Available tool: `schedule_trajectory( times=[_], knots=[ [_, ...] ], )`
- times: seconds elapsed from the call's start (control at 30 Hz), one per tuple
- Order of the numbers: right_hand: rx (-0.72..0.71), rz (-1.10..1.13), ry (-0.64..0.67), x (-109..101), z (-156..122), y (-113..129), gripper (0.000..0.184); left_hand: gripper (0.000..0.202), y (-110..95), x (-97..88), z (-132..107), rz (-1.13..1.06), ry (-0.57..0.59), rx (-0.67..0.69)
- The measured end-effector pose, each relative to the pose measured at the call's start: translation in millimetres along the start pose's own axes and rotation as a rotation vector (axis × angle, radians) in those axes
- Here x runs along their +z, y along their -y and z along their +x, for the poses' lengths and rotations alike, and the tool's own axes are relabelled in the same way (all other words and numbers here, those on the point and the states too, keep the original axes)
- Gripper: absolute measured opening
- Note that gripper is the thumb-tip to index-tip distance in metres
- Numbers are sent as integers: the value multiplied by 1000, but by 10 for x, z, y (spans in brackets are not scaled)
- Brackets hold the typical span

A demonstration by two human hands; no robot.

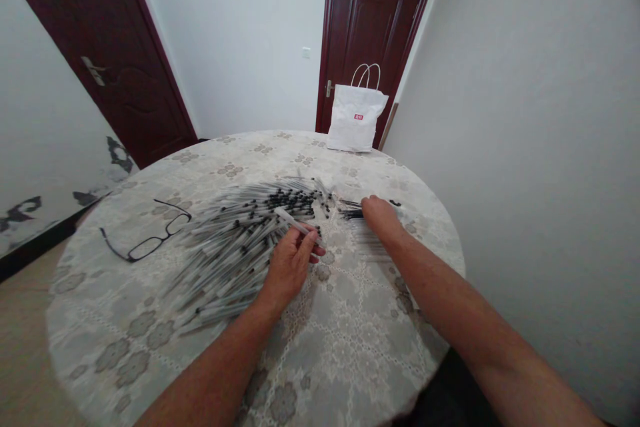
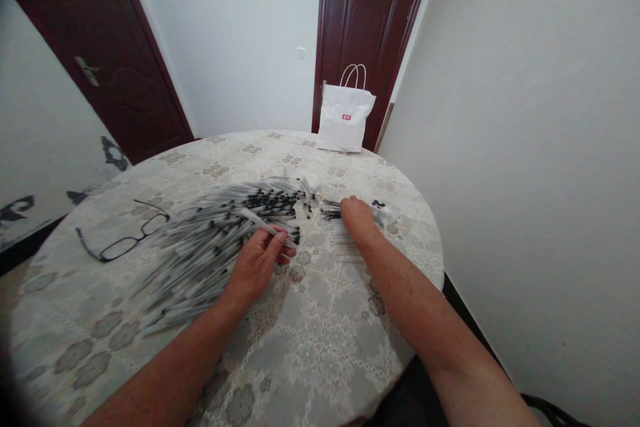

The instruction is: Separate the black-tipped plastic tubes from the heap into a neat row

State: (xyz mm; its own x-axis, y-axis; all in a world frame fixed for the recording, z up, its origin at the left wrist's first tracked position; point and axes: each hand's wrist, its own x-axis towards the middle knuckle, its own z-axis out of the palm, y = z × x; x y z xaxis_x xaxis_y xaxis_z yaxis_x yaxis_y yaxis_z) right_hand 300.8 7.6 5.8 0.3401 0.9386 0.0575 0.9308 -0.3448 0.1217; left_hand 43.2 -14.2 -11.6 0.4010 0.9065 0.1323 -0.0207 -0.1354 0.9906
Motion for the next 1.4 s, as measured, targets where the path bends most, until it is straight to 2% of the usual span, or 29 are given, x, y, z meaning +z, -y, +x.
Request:
schedule_trajectory(
  times=[0.17,0.3,0.33,0.37,0.43,0.5,0.53,0.6,0.73,0.87,1.03,1.07,1.2,1.23,1.27,1.37,1.4],
  knots=[
    [41,56,-24,4,-39,-11,31,34,-34,-23,-20,142,76,-6],
    [14,118,-76,-126,-247,53,29,43,-49,-35,-27,309,132,54],
    [-19,193,-96,-161,-328,91,29,44,-50,-32,-29,317,151,60],
    [-58,305,-114,-192,-417,137,30,44,-54,-27,-33,315,176,62],
    [-160,807,-116,-229,-602,239,34,41,-70,-19,-50,300,251,61],
    [-222,1251,-46,-233,-763,330,41,39,-100,-15,-77,299,368,67],
    [-243,1389,-4,-226,-825,362,44,38,-117,-16,-92,305,432,77],
    [-291,1521,68,-207,-902,390,41,38,-147,-21,-119,326,533,111],
    [-327,1567,140,-173,-916,332,25,38,-138,-29,-127,390,566,151],
    [-252,1569,93,-149,-893,262,20,40,-87,-27,-107,425,460,151],
    [-211,1711,194,-171,-919,251,22,39,-99,-9,-135,419,408,155],
    [-206,1668,157,-186,-929,257,23,39,-100,-5,-141,422,398,149],
    [-215,1329,-146,-233,-961,294,23,40,-82,1,-144,434,352,186],
    [-211,1309,-172,-232,-964,305,23,40,-80,2,-144,432,350,198],
    [-201,1342,-156,-226,-965,316,24,39,-82,2,-145,431,352,206],
    [-160,1536,19,-199,-954,328,28,39,-95,4,-152,440,366,197],
    [-155,1540,34,-195,-948,318,29,39,-94,5,-152,448,368,190]
  ],
)
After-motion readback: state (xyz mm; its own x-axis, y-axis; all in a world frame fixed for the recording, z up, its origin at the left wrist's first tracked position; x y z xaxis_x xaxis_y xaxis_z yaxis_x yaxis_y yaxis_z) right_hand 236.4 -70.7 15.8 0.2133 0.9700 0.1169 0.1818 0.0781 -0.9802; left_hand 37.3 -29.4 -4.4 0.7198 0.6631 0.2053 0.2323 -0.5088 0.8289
